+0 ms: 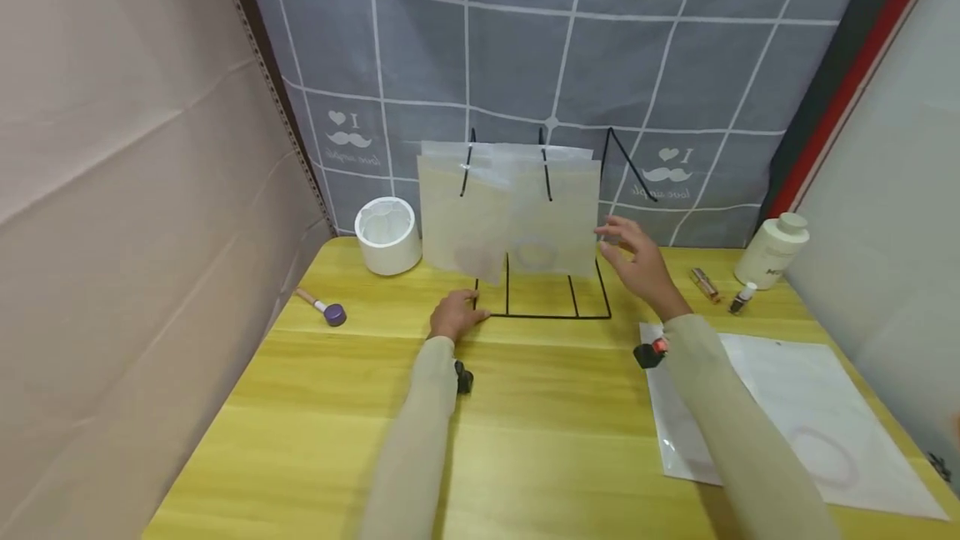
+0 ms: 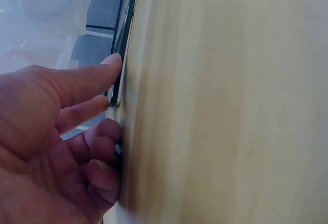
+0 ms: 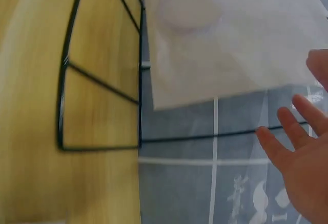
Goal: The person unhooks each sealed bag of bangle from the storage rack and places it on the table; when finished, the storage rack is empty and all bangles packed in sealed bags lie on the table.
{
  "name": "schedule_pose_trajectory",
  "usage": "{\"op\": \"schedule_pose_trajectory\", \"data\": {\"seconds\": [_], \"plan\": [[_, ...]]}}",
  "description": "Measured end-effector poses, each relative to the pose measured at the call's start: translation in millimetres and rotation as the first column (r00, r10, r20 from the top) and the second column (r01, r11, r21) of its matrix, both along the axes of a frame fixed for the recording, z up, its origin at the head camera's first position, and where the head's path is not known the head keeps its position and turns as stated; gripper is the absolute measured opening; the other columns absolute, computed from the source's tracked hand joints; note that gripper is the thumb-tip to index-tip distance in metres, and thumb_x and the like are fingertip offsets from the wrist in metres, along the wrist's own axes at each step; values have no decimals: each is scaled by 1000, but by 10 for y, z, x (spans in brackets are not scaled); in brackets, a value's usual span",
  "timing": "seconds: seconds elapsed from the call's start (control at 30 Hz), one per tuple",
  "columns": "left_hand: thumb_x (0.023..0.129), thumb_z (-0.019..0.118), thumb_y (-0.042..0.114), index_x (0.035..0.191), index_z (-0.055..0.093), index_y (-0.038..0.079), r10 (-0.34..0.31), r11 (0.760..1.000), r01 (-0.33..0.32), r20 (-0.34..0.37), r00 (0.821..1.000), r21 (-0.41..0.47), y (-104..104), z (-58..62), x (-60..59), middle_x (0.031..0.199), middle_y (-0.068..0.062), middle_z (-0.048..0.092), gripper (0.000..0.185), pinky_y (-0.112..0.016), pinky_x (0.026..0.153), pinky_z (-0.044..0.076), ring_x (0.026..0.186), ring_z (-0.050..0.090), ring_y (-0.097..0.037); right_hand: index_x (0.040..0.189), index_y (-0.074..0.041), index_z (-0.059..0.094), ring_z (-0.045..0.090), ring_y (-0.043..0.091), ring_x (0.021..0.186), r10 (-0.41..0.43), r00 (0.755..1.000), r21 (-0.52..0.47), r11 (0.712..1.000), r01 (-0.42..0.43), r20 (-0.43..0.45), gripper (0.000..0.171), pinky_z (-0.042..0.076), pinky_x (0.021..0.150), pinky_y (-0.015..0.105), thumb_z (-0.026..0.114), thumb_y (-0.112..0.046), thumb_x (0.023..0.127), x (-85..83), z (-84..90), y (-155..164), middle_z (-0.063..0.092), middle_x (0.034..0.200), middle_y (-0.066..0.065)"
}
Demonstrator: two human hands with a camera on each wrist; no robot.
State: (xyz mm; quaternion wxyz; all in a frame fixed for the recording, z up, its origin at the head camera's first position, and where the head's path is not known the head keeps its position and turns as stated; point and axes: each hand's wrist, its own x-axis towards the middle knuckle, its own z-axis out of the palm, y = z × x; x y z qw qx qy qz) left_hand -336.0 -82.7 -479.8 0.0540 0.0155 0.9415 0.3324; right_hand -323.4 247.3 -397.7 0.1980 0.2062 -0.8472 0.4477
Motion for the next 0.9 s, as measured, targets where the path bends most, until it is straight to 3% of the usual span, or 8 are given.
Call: {"op": "schedule_pose_trajectory", "data": {"seconds": [0.17, 0.27, 0.43, 0.57, 0.67, 0.9], "plan": [[93, 74, 33, 141, 62, 17, -17, 999, 16, 11, 1000, 28, 142, -10, 2, 146, -8, 57, 52, -54, 99, 49, 125, 59, -39, 132, -1, 64, 49, 35, 128, -4, 1000, -67, 998, 2, -30, 33, 44, 103, 58, 62, -7, 100, -143, 61, -144, 53, 139, 20], [93, 75, 32, 140, 62, 17, -9, 1000, 9, 11, 1000, 29, 162, -21, 22, 145, -8, 58, 51, -54, 98, 50, 124, 60, -38, 132, -2, 66, 53, 30, 108, 2, 1000, -73, 997, -4, -27, 33, 48, 96, 49, 64, -8, 99, -178, 58, -231, 58, 128, 20], [92, 75, 31, 140, 63, 17, 4, 1000, -5, 6, 1000, 23, 108, -29, 44, 144, -8, 59, 51, -54, 98, 49, 123, 60, -38, 136, -8, 65, 49, 16, 94, -2, 1000, -51, 999, 1, -11, 36, 45, 84, 31, 64, -15, 101, -209, 71, -350, 60, 134, 14], [93, 75, 32, 140, 62, 17, 7, 1000, -8, 12, 1000, 19, 57, -10, 52, 144, -8, 59, 51, -54, 100, 48, 125, 59, -38, 136, -10, 65, 49, 15, 91, -19, 1000, -57, 998, 19, 6, 35, 42, 78, 27, 61, -19, 102, -206, 91, -398, 58, 142, 10], [92, 75, 32, 140, 62, 17, 11, 1000, -11, 12, 1000, 11, 31, 6, 48, 144, -7, 59, 51, -54, 101, 48, 126, 58, -37, 134, -10, 66, 54, 13, 99, -30, 1000, -51, 998, 29, -9, 34, 43, 78, 23, 61, -21, 103, -192, 97, -406, 59, 142, 11], [93, 75, 31, 140, 62, 16, 8, 1000, -7, -6, 1000, 8, 0, 26, 9, 145, -7, 59, 51, -54, 101, 47, 127, 58, -37, 127, -9, 72, 56, 3, 89, -23, 994, -19, 1000, 21, -106, 28, 46, 75, 12, 65, -15, 100, -155, 44, -354, 68, 129, 11]]}}
